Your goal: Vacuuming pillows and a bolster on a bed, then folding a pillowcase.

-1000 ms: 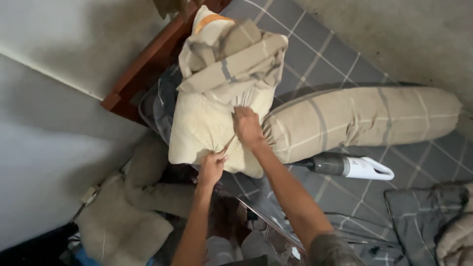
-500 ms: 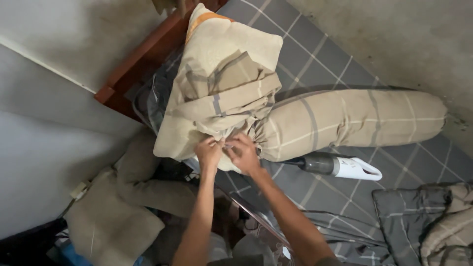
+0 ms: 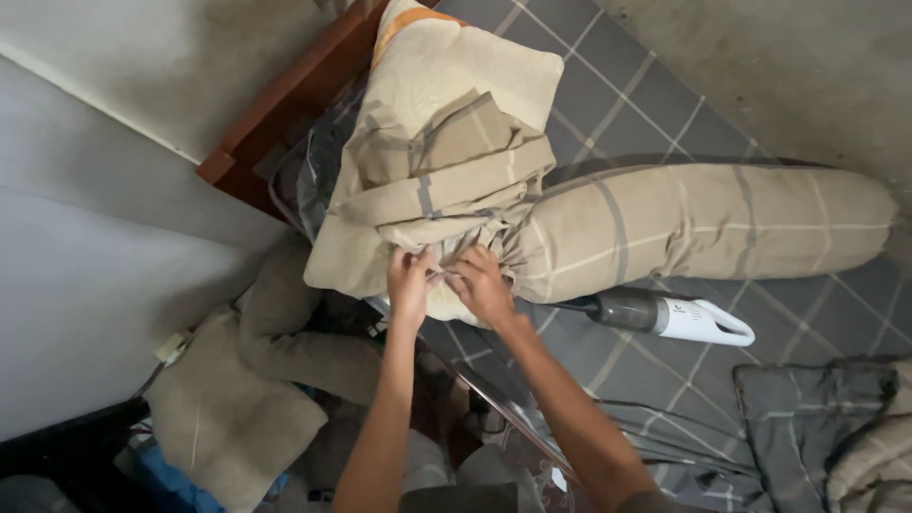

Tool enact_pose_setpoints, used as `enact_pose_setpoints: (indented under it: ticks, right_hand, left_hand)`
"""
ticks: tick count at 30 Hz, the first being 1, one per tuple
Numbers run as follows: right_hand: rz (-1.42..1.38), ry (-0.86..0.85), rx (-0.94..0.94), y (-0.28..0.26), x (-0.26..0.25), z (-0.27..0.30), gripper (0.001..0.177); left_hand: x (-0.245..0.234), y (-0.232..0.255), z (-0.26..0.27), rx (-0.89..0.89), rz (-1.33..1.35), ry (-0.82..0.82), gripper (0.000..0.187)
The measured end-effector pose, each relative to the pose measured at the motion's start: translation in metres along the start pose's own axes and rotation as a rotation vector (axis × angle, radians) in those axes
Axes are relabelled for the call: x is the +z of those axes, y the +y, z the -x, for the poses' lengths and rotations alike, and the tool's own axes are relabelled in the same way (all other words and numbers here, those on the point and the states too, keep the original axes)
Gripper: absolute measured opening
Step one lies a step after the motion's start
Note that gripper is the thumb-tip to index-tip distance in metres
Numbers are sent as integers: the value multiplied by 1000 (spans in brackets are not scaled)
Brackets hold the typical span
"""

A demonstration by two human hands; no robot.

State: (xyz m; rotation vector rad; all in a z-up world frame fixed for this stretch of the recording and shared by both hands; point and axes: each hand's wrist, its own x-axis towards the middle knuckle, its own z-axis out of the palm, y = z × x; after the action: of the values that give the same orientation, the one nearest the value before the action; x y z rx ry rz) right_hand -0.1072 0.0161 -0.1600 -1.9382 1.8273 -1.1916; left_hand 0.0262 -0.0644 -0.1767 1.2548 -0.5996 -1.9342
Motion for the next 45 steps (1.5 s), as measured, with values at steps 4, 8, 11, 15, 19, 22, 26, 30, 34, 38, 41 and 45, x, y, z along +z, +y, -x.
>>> enact_pose_setpoints:
  ticks: [4,8,11,15,19,22,26,30,34,38,41,45]
  right_hand:
    - [-44,118,51,0,-5,2,23]
    - [-145,72,66,8,-5,4,25]
    - [-190,-17,96,11,-7,13,23]
    - [-302,15,265,-14,-29,1,26]
    - [-232,177,249,-27,-51,-24,45]
    - [-6,239,136,-29,-63,-27,58]
    - [-6,212,190,-6,-60,-11,38]
    - [-179,308,547,-48,-82,-24,20]
    - [-206,532,489,-53,-85,-12,23]
    - [-300,499,671,-77,-106,-1,27]
    - [-352,563,684,-62,-122,-37,28]
    - [-305,742,490,-66,-150,-41,25]
  left_hand:
    - [-13,-25,-21,116,41,-68,38]
    - [-18,-35,-51,53,519,-105,41]
    - [3,-4,-33,-71,586,-7,39]
    - [21,18,-17,46,263,102,63]
    - [15,-15,-32,234,139,-88,50]
    - [60,33,16,207,63,-231,60]
    - [105,76,49,343,-188,-397,51]
    - [132,73,65,540,-503,-378,46]
    - [143,81,96,539,-636,-433,46]
    - [131,67,93,479,-843,-269,46]
    - [140,38,22,424,-587,-276,48]
    - [164,26,31,194,-148,-444,45]
